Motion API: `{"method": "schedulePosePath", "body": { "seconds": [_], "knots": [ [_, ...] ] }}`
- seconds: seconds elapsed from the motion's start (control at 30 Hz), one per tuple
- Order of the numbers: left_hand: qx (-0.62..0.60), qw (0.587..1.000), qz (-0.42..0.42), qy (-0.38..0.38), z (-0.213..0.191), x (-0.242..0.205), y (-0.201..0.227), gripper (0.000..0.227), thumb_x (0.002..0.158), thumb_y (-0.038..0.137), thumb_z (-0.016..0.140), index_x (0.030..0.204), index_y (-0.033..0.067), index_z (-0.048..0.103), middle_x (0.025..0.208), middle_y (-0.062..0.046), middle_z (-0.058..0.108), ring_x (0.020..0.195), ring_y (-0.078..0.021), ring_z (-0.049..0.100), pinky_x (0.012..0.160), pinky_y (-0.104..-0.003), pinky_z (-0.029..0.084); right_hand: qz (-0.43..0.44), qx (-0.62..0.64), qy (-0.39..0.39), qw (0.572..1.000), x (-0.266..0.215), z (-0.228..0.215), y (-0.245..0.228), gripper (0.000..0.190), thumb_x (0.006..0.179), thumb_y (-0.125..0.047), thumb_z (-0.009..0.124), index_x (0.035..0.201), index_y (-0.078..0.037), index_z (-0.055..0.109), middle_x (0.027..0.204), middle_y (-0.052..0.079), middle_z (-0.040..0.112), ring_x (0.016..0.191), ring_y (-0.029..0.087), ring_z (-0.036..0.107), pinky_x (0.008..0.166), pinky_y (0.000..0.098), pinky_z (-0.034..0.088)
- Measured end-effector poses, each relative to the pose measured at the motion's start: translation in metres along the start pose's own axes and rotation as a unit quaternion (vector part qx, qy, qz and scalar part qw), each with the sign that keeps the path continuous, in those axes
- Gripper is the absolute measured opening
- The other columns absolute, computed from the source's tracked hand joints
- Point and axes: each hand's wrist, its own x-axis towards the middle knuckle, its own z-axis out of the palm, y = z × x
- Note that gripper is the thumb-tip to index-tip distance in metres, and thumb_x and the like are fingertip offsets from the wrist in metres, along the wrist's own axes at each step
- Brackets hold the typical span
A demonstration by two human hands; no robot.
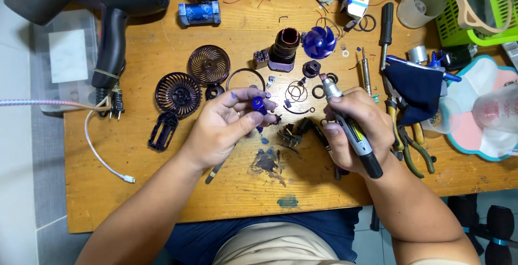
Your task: Repairing a small electronic device by inspecting and marking components on a workbench using tweezers and a marker.
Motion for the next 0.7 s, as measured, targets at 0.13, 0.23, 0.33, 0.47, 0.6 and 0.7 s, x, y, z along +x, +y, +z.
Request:
{"method": "schedulePosePath", "body": {
  "seconds": [0.13,0.23,0.33,0.47,0.6,0.7],
  "knots": [
    [0.038,0.998,0.040,-0.006,0.007,0.000,-0.001,0.041,0.104,-0.004,0.078,0.143,-0.0116,0.067,0.128,-0.031,0.080,0.111,-0.0304,0.084,0.092,-0.036,0.074,0.025,0.021,-0.001,0.999,0.000,0.006,-0.009,0.029,0.104,-0.006,0.077,0.126,0.014,0.073,0.089,0.020,0.077,0.078,0.036,0.075,0.076,0.0489,0.063],
    [0.071,0.995,0.067,0.027,0.013,-0.002,0.000,0.041,0.103,-0.008,0.078,0.143,-0.0111,0.068,0.126,-0.024,0.082,0.112,-0.0239,0.084,0.099,-0.035,0.072,0.103,0.085,0.027,0.991,-0.005,0.013,-0.014,0.033,0.103,-0.001,0.077,0.132,0.013,0.067,0.095,0.026,0.079,0.074,0.032,0.080,0.073,0.0458,0.069],
    [0.114,0.989,0.087,0.040,0.013,-0.003,-0.001,0.041,0.103,-0.008,0.080,0.143,-0.0106,0.071,0.126,-0.022,0.084,0.113,-0.0225,0.083,0.101,-0.037,0.072,0.147,0.122,0.042,0.981,-0.014,0.014,-0.012,0.033,0.114,-0.011,0.068,0.138,0.010,0.061,0.112,0.024,0.077,0.088,0.026,0.082,0.083,0.0412,0.072],
    [0.191,0.976,0.105,0.030,0.012,-0.004,-0.003,0.042,0.102,-0.005,0.084,0.143,-0.0062,0.074,0.120,-0.021,0.086,0.108,-0.0198,0.084,0.095,-0.036,0.073,0.184,0.170,0.077,0.965,-0.017,0.012,-0.006,0.041,0.119,-0.030,0.065,0.135,0.008,0.061,0.109,0.021,0.075,0.086,0.023,0.082,0.078,0.0369,0.074],
    [0.229,0.966,0.119,0.028,0.015,-0.003,0.003,0.038,0.102,-0.005,0.083,0.139,-0.0042,0.077,0.110,-0.017,0.088,0.100,-0.0149,0.081,0.089,-0.036,0.070,0.200,0.124,0.117,0.965,-0.016,0.022,-0.009,0.043,0.111,-0.033,0.073,0.126,0.007,0.067,0.112,0.021,0.073,0.091,0.021,0.077,0.082,0.0350,0.068],
    [0.243,0.962,0.118,0.027,0.016,-0.003,0.002,0.037,0.101,-0.003,0.085,0.137,-0.0026,0.078,0.106,-0.016,0.088,0.096,-0.0138,0.081,0.086,-0.035,0.070,0.199,0.131,0.105,0.965,-0.025,0.020,-0.006,0.043,0.108,-0.029,0.077,0.125,0.009,0.067,0.112,0.022,0.072,0.093,0.023,0.077,0.087,0.0364,0.067]
  ]
}}
